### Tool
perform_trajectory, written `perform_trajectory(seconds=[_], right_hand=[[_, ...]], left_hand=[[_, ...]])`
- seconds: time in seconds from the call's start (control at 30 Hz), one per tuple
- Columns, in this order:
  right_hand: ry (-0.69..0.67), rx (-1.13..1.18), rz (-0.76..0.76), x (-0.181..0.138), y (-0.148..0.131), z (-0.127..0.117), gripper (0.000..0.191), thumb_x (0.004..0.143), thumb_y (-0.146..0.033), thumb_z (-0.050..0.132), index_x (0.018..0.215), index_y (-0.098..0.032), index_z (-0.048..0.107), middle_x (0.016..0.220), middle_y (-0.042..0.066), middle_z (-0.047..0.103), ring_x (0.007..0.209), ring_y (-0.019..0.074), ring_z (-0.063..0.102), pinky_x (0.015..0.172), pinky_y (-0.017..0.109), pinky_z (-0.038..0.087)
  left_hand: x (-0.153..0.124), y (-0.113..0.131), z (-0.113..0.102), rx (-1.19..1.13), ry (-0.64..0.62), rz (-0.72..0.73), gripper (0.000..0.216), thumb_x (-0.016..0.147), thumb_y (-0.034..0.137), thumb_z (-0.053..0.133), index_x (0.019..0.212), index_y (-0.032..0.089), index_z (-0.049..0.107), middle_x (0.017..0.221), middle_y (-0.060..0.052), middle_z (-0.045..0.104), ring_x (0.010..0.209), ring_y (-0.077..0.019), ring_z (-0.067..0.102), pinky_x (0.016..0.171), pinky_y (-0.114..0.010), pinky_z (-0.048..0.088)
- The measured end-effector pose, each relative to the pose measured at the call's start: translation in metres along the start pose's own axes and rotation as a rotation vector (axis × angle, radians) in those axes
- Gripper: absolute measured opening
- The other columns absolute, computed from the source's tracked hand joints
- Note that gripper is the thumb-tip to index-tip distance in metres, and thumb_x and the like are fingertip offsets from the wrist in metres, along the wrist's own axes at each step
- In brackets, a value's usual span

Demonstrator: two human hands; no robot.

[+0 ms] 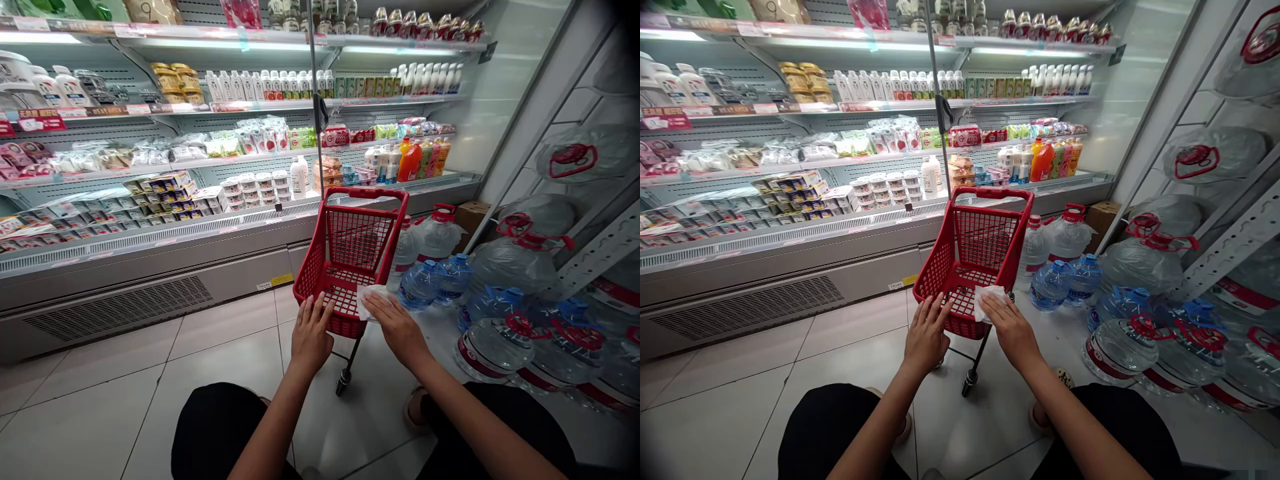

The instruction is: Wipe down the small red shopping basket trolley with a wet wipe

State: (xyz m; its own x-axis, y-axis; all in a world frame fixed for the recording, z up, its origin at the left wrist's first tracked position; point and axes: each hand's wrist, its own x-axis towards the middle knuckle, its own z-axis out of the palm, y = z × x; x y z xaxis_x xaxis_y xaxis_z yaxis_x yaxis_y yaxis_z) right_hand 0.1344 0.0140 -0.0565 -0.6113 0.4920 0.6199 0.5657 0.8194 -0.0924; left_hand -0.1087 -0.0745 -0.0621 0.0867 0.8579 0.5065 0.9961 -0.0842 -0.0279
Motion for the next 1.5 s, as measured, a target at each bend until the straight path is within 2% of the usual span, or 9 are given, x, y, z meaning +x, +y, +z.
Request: perform_trajectory(seconds=[0.27,0.47,0.63,0.77,0.93,1.1,1.27,1.4,1.5], right_hand=[[-0.039,-0.01,0.031,-0.041,-0.032,-0.003,0.077,0.097,-0.001,0.028,0.167,-0.032,0.016,0.163,0.0,0.043,0.153,0.0188,0.037,0.126,0.047,0.035],[-0.027,-0.045,0.07,-0.055,-0.023,-0.016,0.077,0.098,-0.001,0.03,0.167,-0.032,0.017,0.162,0.0,0.045,0.153,0.0191,0.037,0.128,0.048,0.03],[-0.026,-0.069,0.033,-0.032,-0.041,-0.002,0.077,0.097,-0.001,0.032,0.167,-0.03,0.018,0.161,0.0,0.046,0.15,0.0175,0.042,0.13,0.045,0.024],[-0.02,-0.105,-0.026,-0.015,-0.05,0.008,0.076,0.097,0.001,0.032,0.167,-0.026,0.017,0.162,0.001,0.045,0.15,0.0157,0.042,0.131,0.044,0.021],[-0.052,-0.188,-0.013,-0.038,-0.027,-0.013,0.073,0.1,0.0,0.031,0.166,-0.029,0.017,0.164,-0.002,0.042,0.151,0.0145,0.039,0.133,0.044,0.013],[-0.018,-0.251,0.07,-0.061,-0.008,-0.026,0.072,0.101,-0.003,0.032,0.167,-0.028,0.016,0.163,0.001,0.042,0.152,0.0173,0.039,0.131,0.047,0.017],[0.019,-0.215,0.066,-0.048,-0.031,-0.009,0.075,0.098,-0.002,0.032,0.167,-0.027,0.016,0.163,0.002,0.043,0.151,0.0176,0.041,0.13,0.045,0.019],[-0.007,-0.195,0.014,-0.043,-0.042,-0.002,0.076,0.096,-0.001,0.032,0.167,-0.025,0.015,0.163,0.002,0.044,0.151,0.0169,0.041,0.13,0.043,0.022],[-0.018,-0.224,0.011,-0.057,-0.027,-0.01,0.077,0.097,-0.001,0.031,0.167,-0.027,0.016,0.163,0.001,0.043,0.151,0.0162,0.04,0.13,0.042,0.021]], left_hand=[[-0.013,0.046,-0.007,0.016,0.029,-0.061,0.105,0.072,0.004,0.061,0.167,0.026,0.021,0.171,-0.007,0.028,0.154,-0.0342,0.033,0.126,-0.053,0.032],[-0.016,0.035,-0.015,0.014,0.019,-0.023,0.095,0.079,0.007,0.057,0.166,0.026,0.025,0.171,-0.004,0.028,0.157,-0.0273,0.029,0.13,-0.049,0.026],[-0.01,0.038,-0.006,0.01,0.026,-0.07,0.094,0.077,0.01,0.061,0.164,0.024,0.03,0.171,-0.004,0.03,0.154,-0.0316,0.033,0.127,-0.051,0.031],[-0.007,0.035,-0.007,0.039,-0.002,-0.044,0.093,0.079,0.008,0.058,0.165,0.026,0.028,0.17,-0.003,0.03,0.151,-0.0268,0.04,0.128,-0.049,0.028],[-0.01,0.023,-0.015,0.075,-0.033,-0.038,0.09,0.084,0.008,0.054,0.166,0.031,0.026,0.169,0.001,0.032,0.148,-0.0228,0.044,0.13,-0.046,0.024],[-0.017,0.041,-0.012,0.058,-0.004,-0.04,0.093,0.082,0.008,0.058,0.166,0.028,0.025,0.17,-0.001,0.032,0.15,-0.0251,0.042,0.129,-0.044,0.027],[-0.019,0.068,-0.009,0.04,0.003,-0.033,0.096,0.079,0.01,0.061,0.166,0.022,0.025,0.171,-0.006,0.029,0.149,-0.0288,0.041,0.128,-0.047,0.03],[-0.018,0.065,-0.013,0.058,0.005,0.038,0.095,0.08,0.008,0.058,0.167,0.023,0.021,0.172,-0.006,0.027,0.15,-0.0254,0.04,0.126,-0.044,0.033],[-0.019,0.055,-0.019,0.069,-0.01,0.1,0.094,0.082,0.004,0.053,0.167,0.024,0.021,0.172,-0.004,0.026,0.151,-0.0215,0.039,0.126,-0.039,0.032]])
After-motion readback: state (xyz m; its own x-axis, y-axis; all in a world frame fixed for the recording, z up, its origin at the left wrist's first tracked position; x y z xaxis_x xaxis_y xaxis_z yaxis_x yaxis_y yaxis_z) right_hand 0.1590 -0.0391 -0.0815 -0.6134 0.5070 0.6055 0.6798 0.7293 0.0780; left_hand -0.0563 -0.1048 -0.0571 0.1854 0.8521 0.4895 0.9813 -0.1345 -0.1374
